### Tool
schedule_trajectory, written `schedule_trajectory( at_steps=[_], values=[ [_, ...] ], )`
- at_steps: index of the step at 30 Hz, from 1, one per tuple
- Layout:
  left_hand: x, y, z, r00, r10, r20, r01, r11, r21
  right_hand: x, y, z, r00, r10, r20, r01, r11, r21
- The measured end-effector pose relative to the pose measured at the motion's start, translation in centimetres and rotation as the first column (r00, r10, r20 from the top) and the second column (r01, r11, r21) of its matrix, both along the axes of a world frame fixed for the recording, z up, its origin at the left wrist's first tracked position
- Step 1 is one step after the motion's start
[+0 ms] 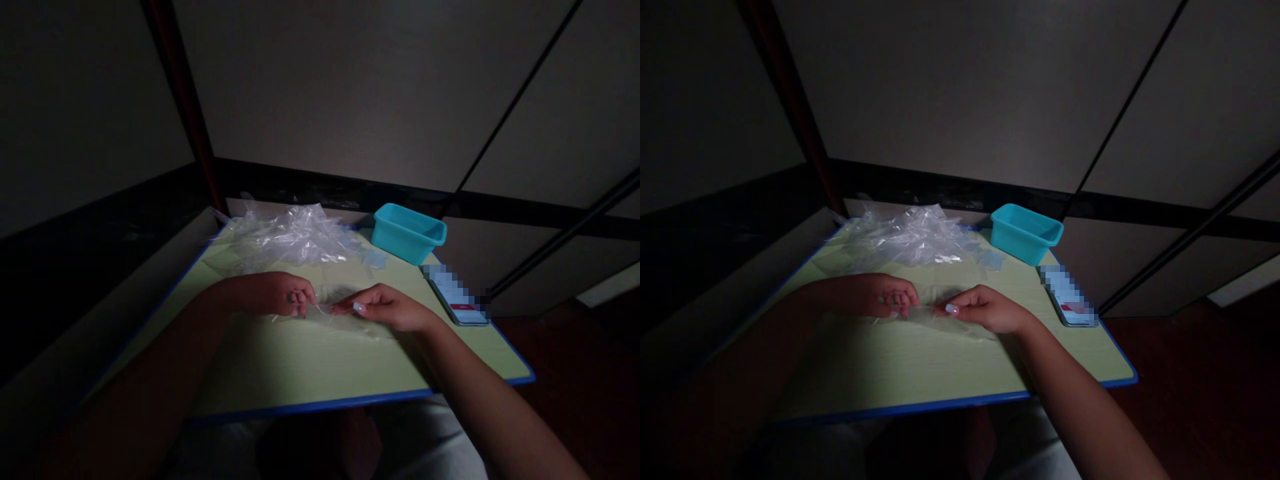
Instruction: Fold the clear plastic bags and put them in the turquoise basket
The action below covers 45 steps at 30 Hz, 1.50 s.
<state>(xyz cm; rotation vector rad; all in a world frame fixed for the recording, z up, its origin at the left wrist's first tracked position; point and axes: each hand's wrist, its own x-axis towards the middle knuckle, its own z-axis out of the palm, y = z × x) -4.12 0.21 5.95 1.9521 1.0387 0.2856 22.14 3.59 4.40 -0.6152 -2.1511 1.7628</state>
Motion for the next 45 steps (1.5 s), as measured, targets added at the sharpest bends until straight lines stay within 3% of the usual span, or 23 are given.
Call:
schedule_trajectory(
  at_steps=[6, 13, 23, 33, 38, 45],
  values=[
    [-1.7, 0.0, 1.3, 0.995, 0.104, 0.004, -0.101, 0.979, -0.176, -0.1, 0.4, -0.3, 0.996, 0.038, -0.077, -0.041, 0.998, -0.037],
    [-0.7, 0.2, 0.9, 0.976, 0.189, -0.104, -0.185, 0.981, 0.052, -0.4, 0.3, -0.4, 0.994, 0.055, -0.099, -0.062, 0.995, -0.075],
    [0.9, 0.1, -1.0, 0.988, 0.076, -0.133, -0.053, 0.984, 0.172, -0.4, 0.3, -0.4, 0.99, 0.122, -0.065, -0.121, 0.993, 0.006],
    [1.6, 0.5, -1.3, 0.996, 0.041, -0.08, -0.017, 0.957, 0.289, 0.0, 0.7, 0.1, 0.977, 0.202, -0.061, -0.201, 0.979, 0.032],
    [1.4, 0.8, -1.6, 0.999, 0.043, -0.03, -0.028, 0.929, 0.37, 1.2, 1.8, 0.3, 0.999, 0.035, -0.032, -0.033, 0.997, 0.064],
    [1.4, 1.1, -2.3, 0.982, 0.177, -0.07, -0.155, 0.957, 0.244, 2.3, 3.2, 0.1, 0.972, -0.112, 0.205, 0.068, 0.975, 0.21]
  ],
)
